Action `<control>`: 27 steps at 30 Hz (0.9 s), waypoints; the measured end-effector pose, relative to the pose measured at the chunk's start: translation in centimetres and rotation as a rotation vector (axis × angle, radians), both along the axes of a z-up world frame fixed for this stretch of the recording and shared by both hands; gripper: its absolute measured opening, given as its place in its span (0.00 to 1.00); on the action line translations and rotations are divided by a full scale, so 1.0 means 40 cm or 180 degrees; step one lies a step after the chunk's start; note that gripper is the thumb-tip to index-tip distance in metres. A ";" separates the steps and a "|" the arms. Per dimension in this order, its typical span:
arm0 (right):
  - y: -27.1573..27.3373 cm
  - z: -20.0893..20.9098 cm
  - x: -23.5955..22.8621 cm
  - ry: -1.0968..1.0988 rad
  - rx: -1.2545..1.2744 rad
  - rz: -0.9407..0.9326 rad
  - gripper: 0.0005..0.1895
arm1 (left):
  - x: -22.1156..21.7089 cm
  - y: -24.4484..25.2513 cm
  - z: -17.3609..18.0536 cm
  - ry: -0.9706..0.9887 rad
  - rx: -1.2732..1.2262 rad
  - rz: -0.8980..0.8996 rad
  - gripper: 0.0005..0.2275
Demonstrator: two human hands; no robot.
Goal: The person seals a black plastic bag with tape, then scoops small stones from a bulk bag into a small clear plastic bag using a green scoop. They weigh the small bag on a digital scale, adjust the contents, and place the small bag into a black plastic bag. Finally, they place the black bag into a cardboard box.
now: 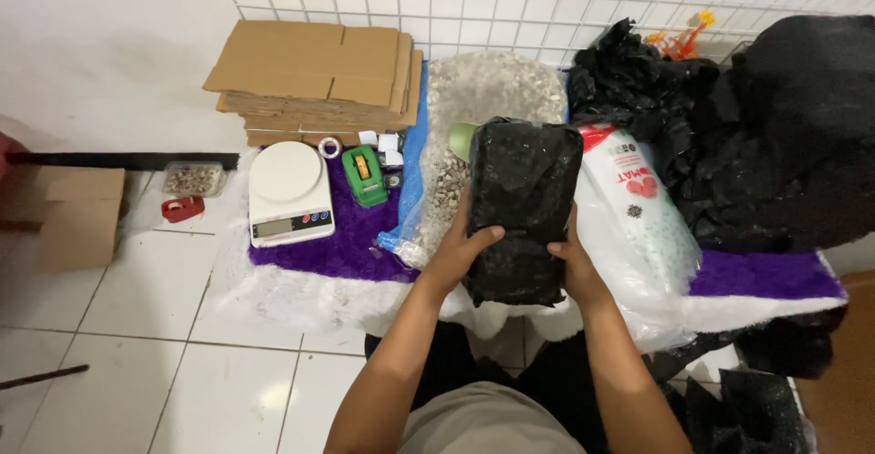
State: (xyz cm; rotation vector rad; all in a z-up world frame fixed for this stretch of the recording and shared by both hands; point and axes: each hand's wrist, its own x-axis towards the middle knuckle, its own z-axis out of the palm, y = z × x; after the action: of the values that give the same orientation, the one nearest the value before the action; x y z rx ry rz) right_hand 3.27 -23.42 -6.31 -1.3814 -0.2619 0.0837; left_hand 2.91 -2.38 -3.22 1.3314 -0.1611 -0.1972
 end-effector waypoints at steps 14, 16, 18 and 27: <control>-0.030 -0.197 0.052 0.0957 0.0197 -0.0353 0.50 | 0.065 -0.017 -0.241 0.0225 -0.1495 0.0021 0.34; -0.015 -0.151 0.063 0.1072 0.0162 -0.0394 0.49 | 0.056 -0.011 -0.198 0.0241 -0.1404 0.0097 0.30; 0.028 -0.034 0.064 0.1896 -0.0078 -0.1007 0.52 | 0.039 0.001 -0.125 0.0009 0.0043 0.0168 0.38; 0.034 0.007 0.026 0.0577 -0.0992 -0.0673 0.66 | 0.057 -0.004 -0.155 -0.0035 0.0089 0.0014 0.44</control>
State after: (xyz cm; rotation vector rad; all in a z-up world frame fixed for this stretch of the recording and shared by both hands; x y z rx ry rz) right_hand 4.33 -22.04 -6.03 -1.6917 0.0527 0.0755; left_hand 5.20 -2.56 -9.42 1.3606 -0.1652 -0.1892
